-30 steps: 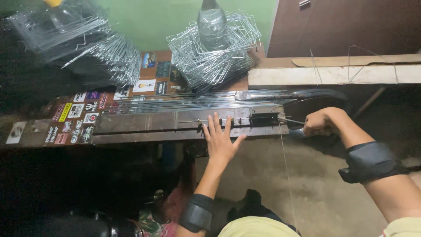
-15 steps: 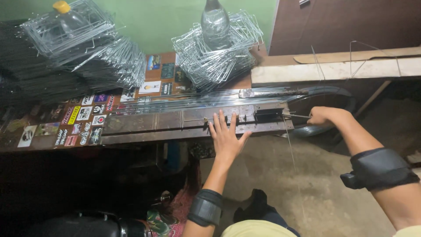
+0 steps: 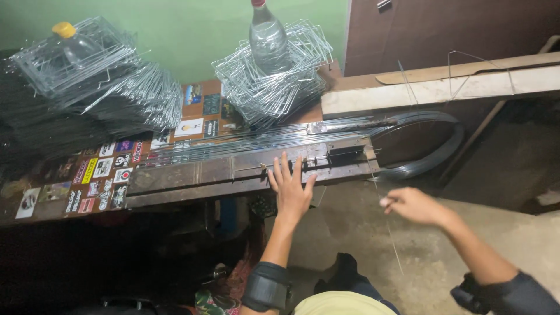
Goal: Bending metal wires into rectangular frames using a manual bending jig.
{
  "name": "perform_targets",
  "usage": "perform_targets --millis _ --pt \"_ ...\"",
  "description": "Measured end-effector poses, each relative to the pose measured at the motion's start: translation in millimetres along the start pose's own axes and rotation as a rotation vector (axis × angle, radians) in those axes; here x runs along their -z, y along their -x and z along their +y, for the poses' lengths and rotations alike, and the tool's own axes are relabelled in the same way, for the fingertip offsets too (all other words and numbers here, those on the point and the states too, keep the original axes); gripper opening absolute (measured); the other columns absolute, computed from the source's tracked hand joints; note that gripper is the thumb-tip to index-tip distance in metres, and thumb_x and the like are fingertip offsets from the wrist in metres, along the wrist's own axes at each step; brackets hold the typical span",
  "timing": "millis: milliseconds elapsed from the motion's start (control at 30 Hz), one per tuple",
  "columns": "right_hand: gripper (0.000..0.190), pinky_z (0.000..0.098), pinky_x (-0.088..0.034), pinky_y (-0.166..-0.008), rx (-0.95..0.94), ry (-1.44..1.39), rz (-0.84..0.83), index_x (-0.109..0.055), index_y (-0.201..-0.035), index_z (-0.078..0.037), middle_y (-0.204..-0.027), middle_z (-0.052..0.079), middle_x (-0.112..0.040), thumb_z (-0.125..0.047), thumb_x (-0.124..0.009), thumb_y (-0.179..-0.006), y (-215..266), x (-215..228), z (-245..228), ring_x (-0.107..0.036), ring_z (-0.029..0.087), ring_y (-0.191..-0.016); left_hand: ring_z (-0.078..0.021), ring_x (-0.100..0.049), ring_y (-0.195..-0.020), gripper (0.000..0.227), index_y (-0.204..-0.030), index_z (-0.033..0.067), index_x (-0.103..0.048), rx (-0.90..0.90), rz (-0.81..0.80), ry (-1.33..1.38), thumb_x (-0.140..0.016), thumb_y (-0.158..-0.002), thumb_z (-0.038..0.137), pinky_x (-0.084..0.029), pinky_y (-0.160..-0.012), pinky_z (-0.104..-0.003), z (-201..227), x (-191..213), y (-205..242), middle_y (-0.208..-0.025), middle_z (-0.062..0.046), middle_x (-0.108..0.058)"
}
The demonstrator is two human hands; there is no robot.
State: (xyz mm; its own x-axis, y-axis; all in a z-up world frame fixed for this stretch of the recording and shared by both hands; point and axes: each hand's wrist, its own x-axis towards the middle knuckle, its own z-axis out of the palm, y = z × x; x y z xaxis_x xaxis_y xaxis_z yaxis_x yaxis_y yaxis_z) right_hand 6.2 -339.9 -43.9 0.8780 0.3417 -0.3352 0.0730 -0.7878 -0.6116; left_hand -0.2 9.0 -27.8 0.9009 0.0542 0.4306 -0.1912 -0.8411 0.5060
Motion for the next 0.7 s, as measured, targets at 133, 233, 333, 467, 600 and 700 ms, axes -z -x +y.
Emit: perform_targets --millis 133,233,333,467,600,700 --pt "0.024 0.0334 -0.059 -0.08 0.073 -0.296 -0.106 -0.073 -0.099 0.001 -0.087 0.006 -0.08 -0.02 -0.064 -0.092 26 -33 0 -0.08 0.015 -0.087 -0.0471 -0.023 -0.15 0.055 -0.144 0.0115 -0.056 0.006 -0.007 -0.016 -0.066 -0.094 0.034 -0.011 -0.121 -0.065 5 1 -5 -0.159 -0.023 -0.036" --pt "0.021 0.0319 -0.06 -0.081 0.069 -0.505 -0.08 -0.069 -0.107 0.002 -0.085 0.01 -0.074 -0.011 -0.063 -0.092 32 -44 8 -0.078 0.016 -0.086 -0.0464 -0.028 -0.145 0.055 -0.142 0.0118 -0.057 0.045 0.011 -0.006 -0.068 -0.091 0.027 -0.013 -0.118 -0.067 11 2 -13 -0.152 -0.022 -0.043" --pt "0.025 0.0311 -0.057 -0.078 -0.003 -0.507 0.015 -0.069 -0.112 0.001 -0.084 0.009 -0.078 -0.015 -0.063 -0.094 42 -42 -2 -0.074 0.014 -0.084 -0.0388 -0.038 -0.139 0.046 -0.138 0.0104 -0.061 0.075 0.004 0.026 -0.067 -0.094 0.023 -0.013 -0.119 -0.071 16 5 -21 -0.145 -0.018 -0.05" --pt "0.025 0.0298 -0.056 -0.078 -0.034 -0.483 0.113 -0.069 -0.112 0.0 -0.084 0.007 -0.078 -0.017 -0.063 -0.095 55 -36 -19 -0.073 0.011 -0.083 -0.0325 -0.044 -0.131 0.03 -0.119 0.0127 -0.072 0.103 0.019 -0.005 -0.07 -0.091 0.021 -0.018 -0.114 -0.069 31 20 -29 -0.138 -0.01 -0.055" --pt "0.027 0.0294 -0.049 -0.068 -0.082 -0.422 0.277 -0.071 -0.119 -0.003 -0.081 0.005 -0.076 -0.017 -0.065 -0.097 63 -34 -27 -0.059 0.013 -0.069 -0.0263 -0.057 -0.112 0.019 -0.106 0.0142 -0.075 -0.039 0.172 0.077 -0.076 -0.087 0.018 -0.033 -0.102 -0.058 49 47 -41 -0.113 -0.001 -0.068" --pt "0.028 0.0259 -0.045 -0.056 0.047 -0.489 0.473 -0.071 -0.121 -0.002 -0.086 0.002 -0.076 -0.013 -0.066 -0.095 66 -33 -25 -0.054 0.009 -0.064 -0.0264 -0.06 -0.101 0.014 -0.101 0.0143 -0.074 -0.169 0.266 0.115 -0.073 -0.089 0.007 -0.041 -0.101 -0.05 49 71 -46 -0.098 -0.002 -0.067"
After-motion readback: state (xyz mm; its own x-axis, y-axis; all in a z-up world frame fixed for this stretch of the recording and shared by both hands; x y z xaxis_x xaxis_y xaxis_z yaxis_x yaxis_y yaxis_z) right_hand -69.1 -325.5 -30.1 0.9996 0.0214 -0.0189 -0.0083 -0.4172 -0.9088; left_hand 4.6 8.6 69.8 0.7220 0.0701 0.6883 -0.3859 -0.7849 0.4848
